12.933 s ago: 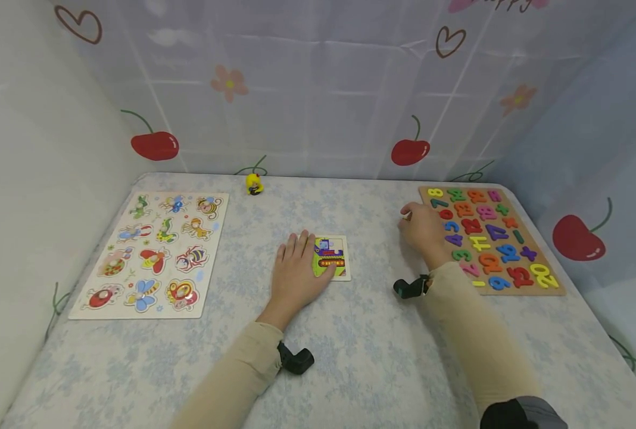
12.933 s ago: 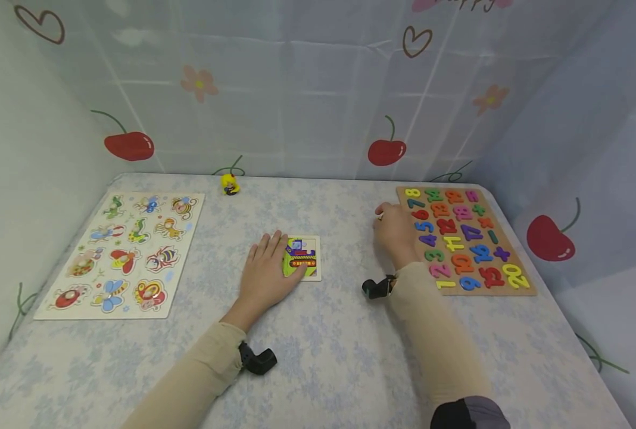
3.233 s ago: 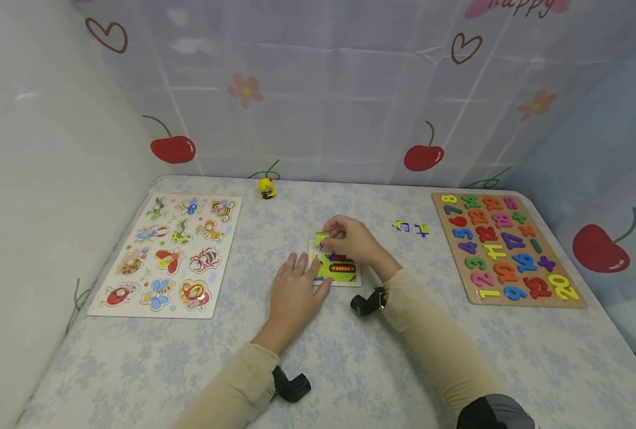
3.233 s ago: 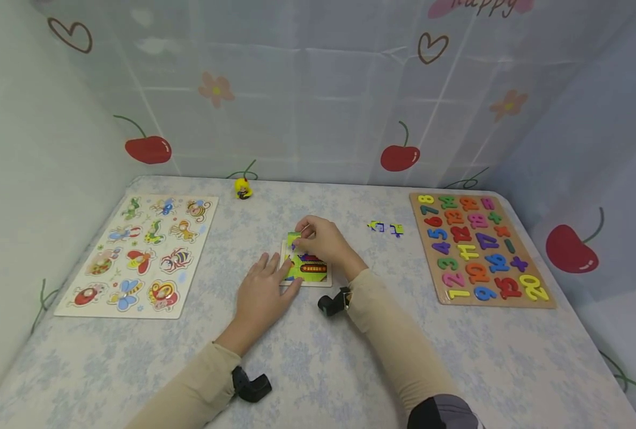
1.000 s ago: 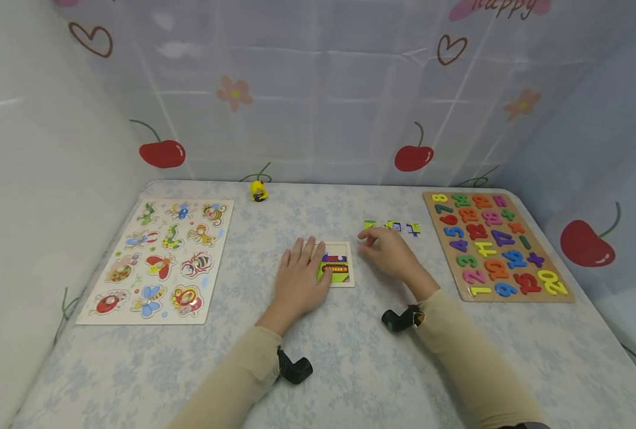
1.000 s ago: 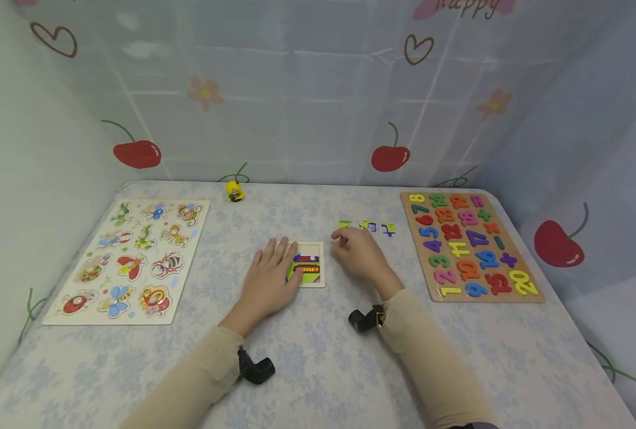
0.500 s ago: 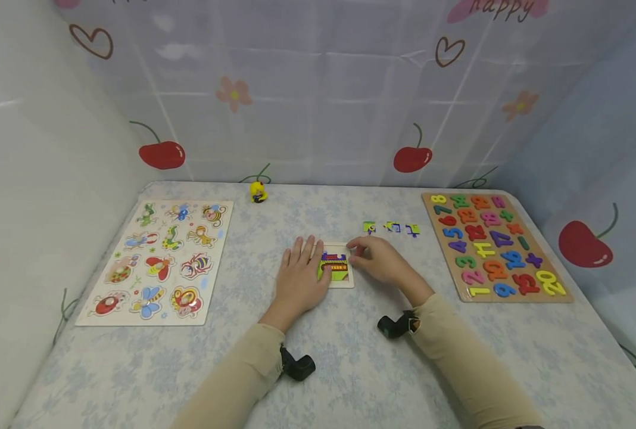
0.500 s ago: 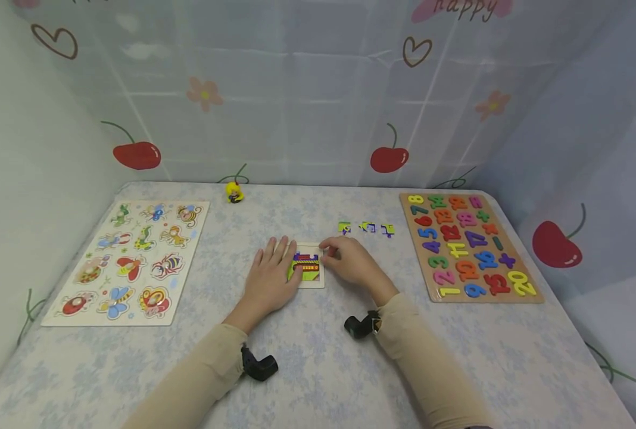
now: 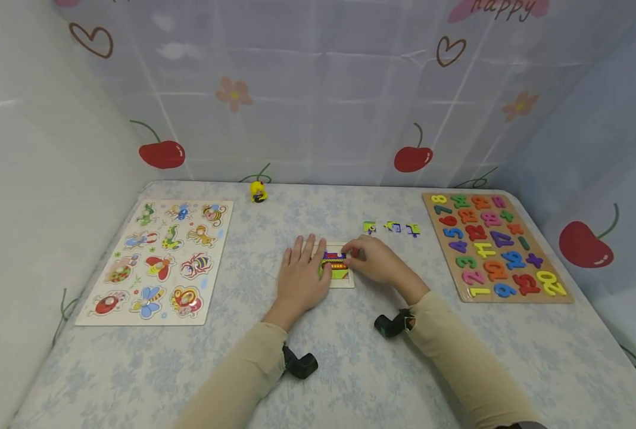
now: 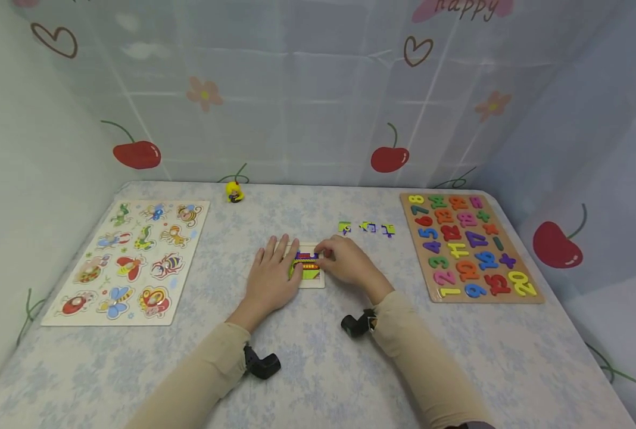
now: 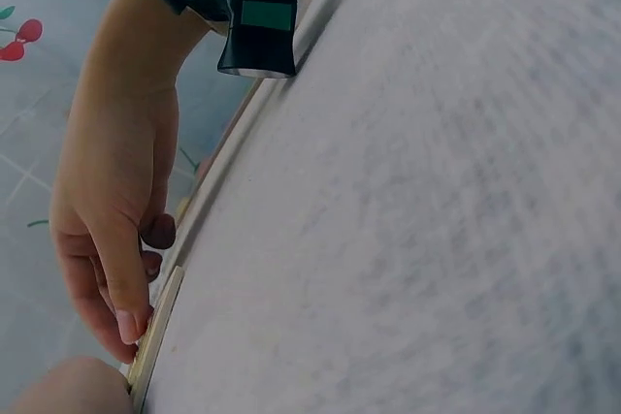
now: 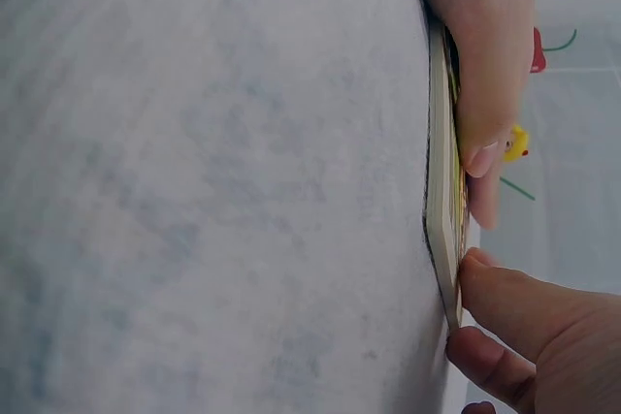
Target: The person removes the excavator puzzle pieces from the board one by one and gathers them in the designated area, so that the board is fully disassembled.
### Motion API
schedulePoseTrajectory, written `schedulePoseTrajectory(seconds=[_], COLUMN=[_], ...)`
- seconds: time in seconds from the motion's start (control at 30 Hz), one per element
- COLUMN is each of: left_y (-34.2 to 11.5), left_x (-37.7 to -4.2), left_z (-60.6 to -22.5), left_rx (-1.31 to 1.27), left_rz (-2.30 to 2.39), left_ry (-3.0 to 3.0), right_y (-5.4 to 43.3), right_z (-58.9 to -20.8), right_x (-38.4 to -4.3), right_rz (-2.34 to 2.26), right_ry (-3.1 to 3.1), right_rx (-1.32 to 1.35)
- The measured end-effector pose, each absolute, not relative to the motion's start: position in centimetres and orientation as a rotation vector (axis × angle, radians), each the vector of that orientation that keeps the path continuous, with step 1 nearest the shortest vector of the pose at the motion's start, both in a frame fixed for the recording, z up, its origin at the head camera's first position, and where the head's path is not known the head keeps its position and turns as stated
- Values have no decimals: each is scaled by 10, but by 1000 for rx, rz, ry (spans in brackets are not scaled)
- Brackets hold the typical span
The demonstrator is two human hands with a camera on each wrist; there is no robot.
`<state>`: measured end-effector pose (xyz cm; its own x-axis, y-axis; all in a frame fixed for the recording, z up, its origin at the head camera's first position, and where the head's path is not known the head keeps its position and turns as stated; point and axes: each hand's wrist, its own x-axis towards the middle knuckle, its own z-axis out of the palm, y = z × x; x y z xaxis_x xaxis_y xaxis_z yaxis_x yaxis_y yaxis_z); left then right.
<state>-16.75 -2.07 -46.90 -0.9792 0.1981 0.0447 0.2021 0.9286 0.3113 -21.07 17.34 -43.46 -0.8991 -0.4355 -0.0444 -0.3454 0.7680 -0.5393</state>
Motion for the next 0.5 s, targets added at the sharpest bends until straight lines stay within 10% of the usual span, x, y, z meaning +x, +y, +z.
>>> schedulePoseTrajectory(seconds=[0.5], left_y=[-19], left_x=[-167], left_z=[-470], left_rx=[-273], left_rz=[-445], left_ry=[-3101], right_y=[168], right_z=[-433], right_x=[-212], right_rz=[-955], right_ry=[2736], right_rx=[-542])
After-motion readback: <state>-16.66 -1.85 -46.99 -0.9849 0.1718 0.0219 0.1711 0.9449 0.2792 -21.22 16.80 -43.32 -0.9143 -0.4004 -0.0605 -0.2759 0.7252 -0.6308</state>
